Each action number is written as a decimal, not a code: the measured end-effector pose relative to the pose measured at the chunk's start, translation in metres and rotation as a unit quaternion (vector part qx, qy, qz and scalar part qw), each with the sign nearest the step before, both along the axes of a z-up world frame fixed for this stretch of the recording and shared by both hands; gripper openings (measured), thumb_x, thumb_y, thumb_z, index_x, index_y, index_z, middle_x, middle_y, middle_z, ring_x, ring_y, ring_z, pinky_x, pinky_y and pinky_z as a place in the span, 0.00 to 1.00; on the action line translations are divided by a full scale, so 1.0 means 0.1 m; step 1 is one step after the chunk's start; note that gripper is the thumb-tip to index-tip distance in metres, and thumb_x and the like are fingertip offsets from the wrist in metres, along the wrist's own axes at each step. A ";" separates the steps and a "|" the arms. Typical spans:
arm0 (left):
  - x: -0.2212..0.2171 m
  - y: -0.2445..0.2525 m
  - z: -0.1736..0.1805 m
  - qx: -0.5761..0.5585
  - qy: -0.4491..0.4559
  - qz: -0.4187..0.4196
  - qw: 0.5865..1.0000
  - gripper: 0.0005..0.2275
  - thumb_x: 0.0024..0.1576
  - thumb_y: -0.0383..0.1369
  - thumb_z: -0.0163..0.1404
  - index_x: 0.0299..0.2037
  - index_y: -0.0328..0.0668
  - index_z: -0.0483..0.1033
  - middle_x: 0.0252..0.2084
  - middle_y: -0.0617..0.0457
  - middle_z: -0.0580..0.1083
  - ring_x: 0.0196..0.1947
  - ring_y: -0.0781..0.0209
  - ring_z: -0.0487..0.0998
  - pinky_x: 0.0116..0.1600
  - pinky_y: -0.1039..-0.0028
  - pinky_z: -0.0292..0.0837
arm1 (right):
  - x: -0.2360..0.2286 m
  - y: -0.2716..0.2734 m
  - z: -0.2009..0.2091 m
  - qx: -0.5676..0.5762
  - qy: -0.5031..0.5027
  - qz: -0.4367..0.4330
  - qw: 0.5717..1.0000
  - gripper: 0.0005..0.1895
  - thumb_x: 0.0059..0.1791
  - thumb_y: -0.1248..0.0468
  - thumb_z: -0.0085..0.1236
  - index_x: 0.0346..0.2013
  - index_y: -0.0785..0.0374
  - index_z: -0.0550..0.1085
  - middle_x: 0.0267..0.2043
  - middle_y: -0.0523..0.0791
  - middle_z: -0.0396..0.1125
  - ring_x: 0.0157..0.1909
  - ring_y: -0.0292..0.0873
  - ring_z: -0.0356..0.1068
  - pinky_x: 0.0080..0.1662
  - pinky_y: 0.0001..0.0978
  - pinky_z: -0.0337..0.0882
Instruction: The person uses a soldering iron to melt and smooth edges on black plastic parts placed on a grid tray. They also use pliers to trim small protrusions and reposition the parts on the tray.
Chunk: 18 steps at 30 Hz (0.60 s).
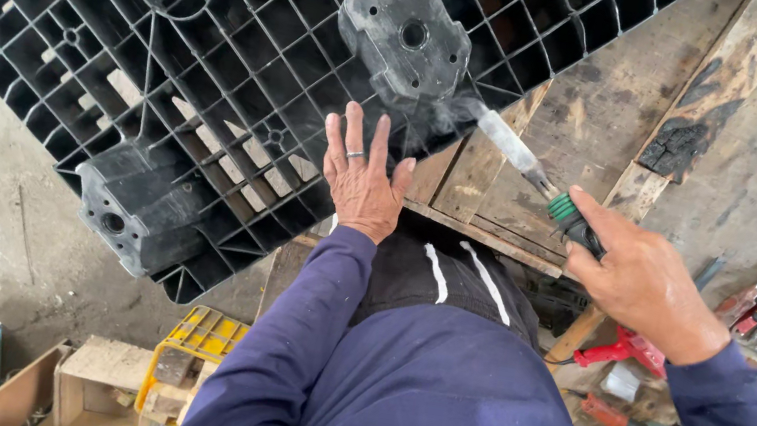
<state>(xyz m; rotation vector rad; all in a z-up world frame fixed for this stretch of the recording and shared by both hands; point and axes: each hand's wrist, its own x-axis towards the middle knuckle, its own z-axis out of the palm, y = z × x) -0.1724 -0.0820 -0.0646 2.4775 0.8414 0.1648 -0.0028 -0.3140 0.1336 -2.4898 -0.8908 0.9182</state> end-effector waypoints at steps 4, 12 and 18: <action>0.12 -0.05 0.09 -0.007 0.007 0.032 0.999 0.33 0.59 0.50 0.56 0.72 0.43 0.65 0.80 0.44 0.42 0.80 0.37 0.36 0.75 0.38 0.32 | -0.08 -0.09 0.06 0.012 -0.029 -0.012 0.999 0.34 0.45 0.61 0.59 0.66 0.60 0.66 0.47 0.56 0.71 0.34 0.59 0.71 0.39 0.47 0.72; 0.42 -0.12 0.06 -0.003 0.075 0.071 0.995 0.38 0.43 0.59 0.64 0.55 0.36 0.74 0.79 0.46 0.40 0.78 0.41 0.34 0.73 0.36 0.34 | 0.22 -0.01 0.12 -0.129 -0.162 0.190 0.960 0.35 0.46 0.59 0.59 0.68 0.49 0.64 0.37 0.47 0.65 0.34 0.53 0.72 0.33 0.47 0.72; 0.40 -0.09 -0.04 0.021 0.093 0.062 0.993 0.37 0.46 0.61 0.62 0.54 0.35 0.74 0.79 0.44 0.38 0.78 0.41 0.33 0.73 0.38 0.38 | 0.49 0.30 0.21 -0.222 -0.180 0.310 0.907 0.39 0.48 0.60 0.57 0.74 0.43 0.59 0.35 0.44 0.61 0.34 0.42 0.71 0.32 0.35 0.74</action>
